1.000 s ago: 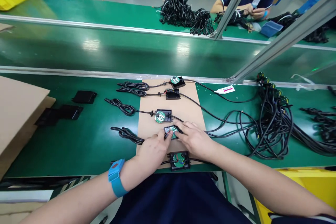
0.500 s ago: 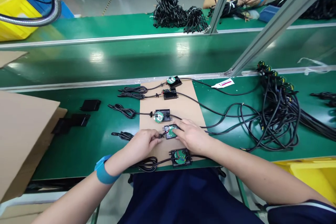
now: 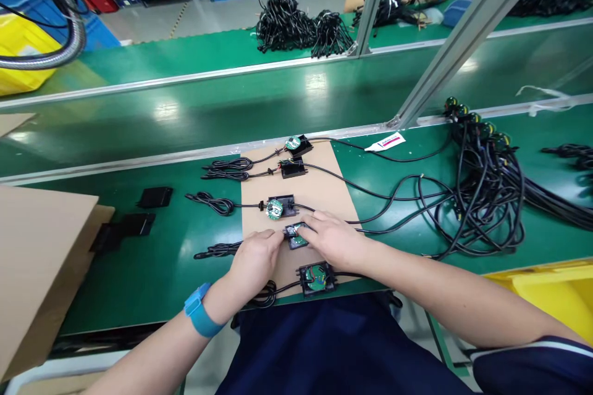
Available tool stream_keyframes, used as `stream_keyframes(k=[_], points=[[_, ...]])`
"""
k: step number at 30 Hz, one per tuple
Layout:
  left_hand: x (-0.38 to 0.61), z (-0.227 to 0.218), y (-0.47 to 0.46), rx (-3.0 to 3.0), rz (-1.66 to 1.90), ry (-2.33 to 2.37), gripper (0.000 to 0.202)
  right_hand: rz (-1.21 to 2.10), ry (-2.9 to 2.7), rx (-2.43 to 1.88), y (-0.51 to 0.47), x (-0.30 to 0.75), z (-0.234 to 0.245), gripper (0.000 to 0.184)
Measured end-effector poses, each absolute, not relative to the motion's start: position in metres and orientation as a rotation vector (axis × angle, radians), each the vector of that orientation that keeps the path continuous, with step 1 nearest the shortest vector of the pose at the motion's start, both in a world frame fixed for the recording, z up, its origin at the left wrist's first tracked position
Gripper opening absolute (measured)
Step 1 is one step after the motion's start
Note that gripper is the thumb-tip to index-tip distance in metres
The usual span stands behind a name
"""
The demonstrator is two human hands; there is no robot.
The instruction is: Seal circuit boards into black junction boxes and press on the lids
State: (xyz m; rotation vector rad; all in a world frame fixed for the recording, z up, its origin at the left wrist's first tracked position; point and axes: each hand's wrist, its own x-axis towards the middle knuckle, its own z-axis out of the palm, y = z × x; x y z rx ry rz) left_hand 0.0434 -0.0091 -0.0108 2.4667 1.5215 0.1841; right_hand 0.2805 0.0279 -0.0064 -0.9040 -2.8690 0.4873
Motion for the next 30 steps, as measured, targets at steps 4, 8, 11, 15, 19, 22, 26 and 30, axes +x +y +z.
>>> stream_keyframes(k=[4, 8, 11, 15, 19, 22, 26, 30], points=[[0.045, -0.014, -0.015, 2.671, 0.056, 1.531, 0.019, 0.400, -2.941, -0.855, 0.025, 0.279, -0.002, 0.054], [0.048, -0.017, -0.020, 2.741, -0.072, 1.523, 0.019, 0.356, -2.984, -0.897, 0.025, 0.276, 0.001, 0.047], [0.049, -0.016, -0.020, 2.735, -0.139, 1.529, 0.020, 0.466, -3.006, -0.956, 0.027, 0.275, 0.002, 0.046], [0.051, -0.015, -0.016, 2.685, -0.188, 1.502, 0.021, 0.629, -2.946, -0.995, 0.030, 0.275, 0.001, 0.044], [0.055, -0.016, -0.016, 2.656, -0.239, 1.506, 0.019, 0.736, -2.906, -1.068, 0.031, 0.270, 0.006, 0.041], [0.057, -0.019, -0.019, 2.689, -0.249, 1.543, 0.021, 0.773, -2.909, -1.097, 0.033, 0.266, 0.011, 0.041], [0.057, -0.022, -0.024, 2.706, -0.141, 1.601, 0.020, 0.719, -2.888, -1.033, 0.032, 0.268, 0.005, 0.039], [0.056, -0.018, -0.031, 2.649, 0.137, 1.615, 0.015, 0.532, -2.900, -0.994, 0.025, 0.275, -0.009, 0.042]])
